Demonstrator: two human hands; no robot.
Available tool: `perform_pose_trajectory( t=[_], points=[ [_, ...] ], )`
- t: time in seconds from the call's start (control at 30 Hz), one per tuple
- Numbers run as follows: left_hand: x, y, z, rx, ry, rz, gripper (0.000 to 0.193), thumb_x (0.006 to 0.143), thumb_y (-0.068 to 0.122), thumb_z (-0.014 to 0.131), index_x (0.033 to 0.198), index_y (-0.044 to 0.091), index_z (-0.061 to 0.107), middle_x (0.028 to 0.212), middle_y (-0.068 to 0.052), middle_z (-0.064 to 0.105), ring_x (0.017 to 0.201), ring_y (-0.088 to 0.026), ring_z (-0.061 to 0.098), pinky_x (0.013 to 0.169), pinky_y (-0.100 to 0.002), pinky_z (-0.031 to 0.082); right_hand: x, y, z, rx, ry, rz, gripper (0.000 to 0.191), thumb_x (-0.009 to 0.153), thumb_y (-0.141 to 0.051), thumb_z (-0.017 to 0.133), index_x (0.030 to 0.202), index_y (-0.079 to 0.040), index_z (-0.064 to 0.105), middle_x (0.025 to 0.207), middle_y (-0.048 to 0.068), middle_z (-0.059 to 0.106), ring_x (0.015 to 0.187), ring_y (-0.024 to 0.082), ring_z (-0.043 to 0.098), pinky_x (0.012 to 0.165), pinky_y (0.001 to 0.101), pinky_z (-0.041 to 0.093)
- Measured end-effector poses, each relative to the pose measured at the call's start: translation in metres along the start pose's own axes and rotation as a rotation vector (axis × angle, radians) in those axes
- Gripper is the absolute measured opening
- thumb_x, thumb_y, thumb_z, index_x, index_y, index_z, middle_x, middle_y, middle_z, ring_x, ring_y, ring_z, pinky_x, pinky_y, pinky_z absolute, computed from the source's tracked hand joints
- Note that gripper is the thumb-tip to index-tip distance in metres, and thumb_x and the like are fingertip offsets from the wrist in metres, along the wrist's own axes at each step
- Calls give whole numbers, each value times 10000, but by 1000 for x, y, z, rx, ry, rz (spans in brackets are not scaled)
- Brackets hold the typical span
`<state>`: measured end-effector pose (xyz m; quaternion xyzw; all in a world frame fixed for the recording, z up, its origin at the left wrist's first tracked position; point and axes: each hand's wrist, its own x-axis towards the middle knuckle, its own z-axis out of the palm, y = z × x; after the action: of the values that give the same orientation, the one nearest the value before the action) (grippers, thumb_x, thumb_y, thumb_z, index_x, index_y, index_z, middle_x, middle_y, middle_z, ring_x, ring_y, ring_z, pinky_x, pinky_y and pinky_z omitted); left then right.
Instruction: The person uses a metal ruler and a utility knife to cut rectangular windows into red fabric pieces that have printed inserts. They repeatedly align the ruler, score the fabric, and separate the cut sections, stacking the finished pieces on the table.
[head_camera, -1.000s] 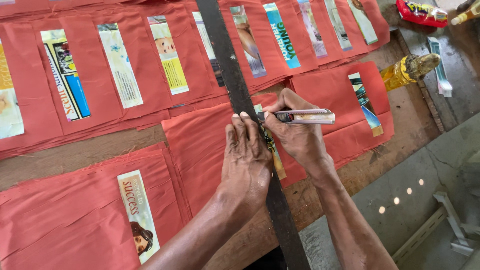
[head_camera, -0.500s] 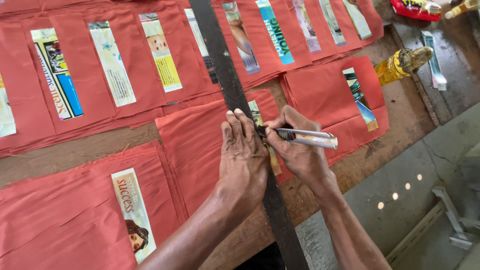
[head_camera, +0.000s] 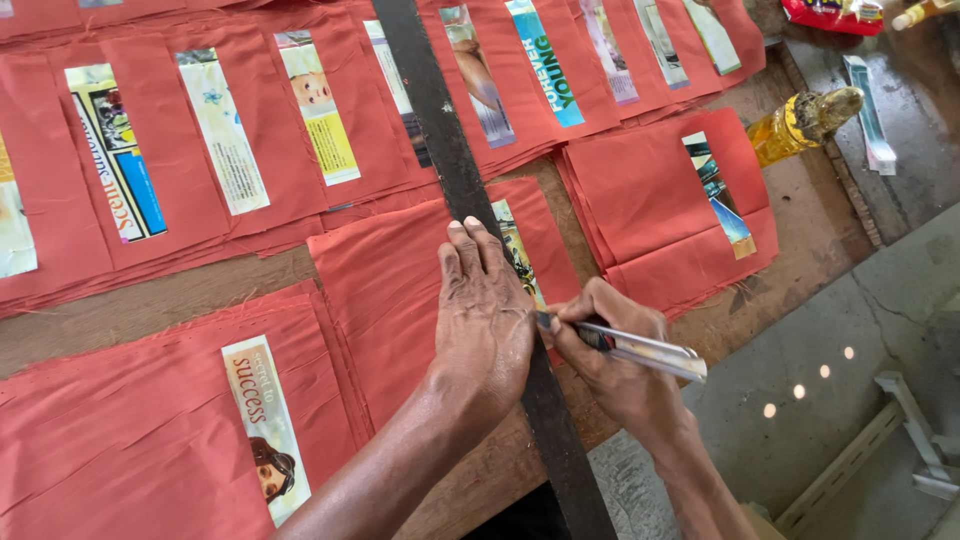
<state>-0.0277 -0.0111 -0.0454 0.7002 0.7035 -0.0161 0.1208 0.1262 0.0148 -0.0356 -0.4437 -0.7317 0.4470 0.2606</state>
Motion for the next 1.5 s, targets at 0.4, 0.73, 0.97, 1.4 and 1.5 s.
perform_pose_trajectory(
  t=[0.4, 0.73, 0.97, 1.4, 1.5],
  points=[
    [-2, -7, 9, -201, 52, -9, 823, 809, 161, 669, 1440, -223, 305, 1555, -410, 220, 1457, -537, 187, 1144, -580, 178, -25, -2, -7, -97, 53, 22, 116, 931, -91, 710, 873, -15, 645, 855, 84, 728, 734, 118, 649, 624, 285, 533],
    [-42, -91, 8, -406, 468, -247, 660, 756, 224, 841, 1300, -25, 562, 1357, -190, 510, 1279, -370, 436, 1057, -539, 337, -165, 95, -51, -449, -240, 816, 397, 933, -456, 661, 1220, -183, 689, 995, 67, 793, 1084, 159, 744, 980, 365, 550],
    [-45, -93, -16, -659, 585, 58, 242, 806, 3, 735, 980, 13, 566, 1125, -159, 622, 1082, -346, 568, 919, -464, 468, -184, 149, -46, 456, -40, 828, 442, 900, -199, 727, 1271, 17, 623, 1094, 154, 687, 1074, 242, 630, 968, 411, 514],
    [-96, -129, -35, -1164, 257, -204, 327, 825, -67, 520, 1141, 6, 561, 1003, -86, 724, 963, -145, 694, 877, -293, 536, -166, 113, -60, 50, -83, 668, 375, 899, -386, 645, 1138, -112, 738, 1000, 85, 780, 1042, 218, 714, 951, 412, 528],
    [-104, -132, -31, -1536, 130, -64, 550, 759, -146, 445, 1282, -28, 568, 1160, -91, 675, 1098, -145, 632, 956, -283, 502, -158, 100, -50, -93, -111, 662, 389, 903, -462, 621, 1108, -163, 762, 983, 71, 785, 1027, 224, 716, 951, 427, 548]
  ],
)
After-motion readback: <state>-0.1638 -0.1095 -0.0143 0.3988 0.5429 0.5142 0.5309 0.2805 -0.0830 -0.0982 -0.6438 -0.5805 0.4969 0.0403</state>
